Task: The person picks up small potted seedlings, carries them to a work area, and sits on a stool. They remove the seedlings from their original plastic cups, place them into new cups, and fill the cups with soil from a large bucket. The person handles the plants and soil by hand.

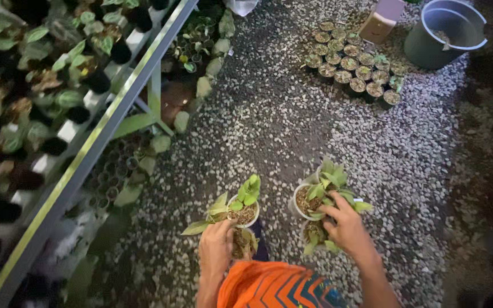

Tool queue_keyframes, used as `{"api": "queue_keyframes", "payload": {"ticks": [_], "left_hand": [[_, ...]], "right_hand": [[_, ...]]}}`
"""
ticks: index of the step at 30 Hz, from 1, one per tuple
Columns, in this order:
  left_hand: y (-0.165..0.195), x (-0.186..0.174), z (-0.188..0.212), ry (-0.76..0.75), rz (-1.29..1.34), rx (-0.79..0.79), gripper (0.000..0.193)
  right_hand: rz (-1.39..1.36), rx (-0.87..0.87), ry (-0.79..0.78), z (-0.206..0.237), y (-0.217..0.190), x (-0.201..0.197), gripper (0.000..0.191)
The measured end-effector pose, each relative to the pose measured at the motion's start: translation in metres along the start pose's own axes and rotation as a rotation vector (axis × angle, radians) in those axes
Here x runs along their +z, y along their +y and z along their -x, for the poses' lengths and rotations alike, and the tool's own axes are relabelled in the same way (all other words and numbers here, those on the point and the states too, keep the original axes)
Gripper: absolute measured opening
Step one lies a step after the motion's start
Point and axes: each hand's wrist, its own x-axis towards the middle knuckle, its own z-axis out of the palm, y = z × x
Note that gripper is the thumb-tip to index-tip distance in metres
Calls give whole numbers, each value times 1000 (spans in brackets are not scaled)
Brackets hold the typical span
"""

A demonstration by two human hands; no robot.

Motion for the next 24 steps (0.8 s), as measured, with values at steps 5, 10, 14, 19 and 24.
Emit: {"api": "queue_keyframes", "payload": {"ticks": [5,10,14,19,24], "left_hand": [[-29,5,-176,-22,-50,109,22],[-23,24,-336,-106,-52,217,22],[-8,65,-463,-77,-8,333,21],[15,120,-618,-59,8,392,21],[41,141,-748,15,64,320,26]], "right_hand": [[56,28,157,-136,19,1,42],[34,137,269,-234,59,-9,43],[56,215,289,-322,102,-15,43],[80,195,232,-479,152,-35,44],[17,73,161,-648,154,-80,39]]}}
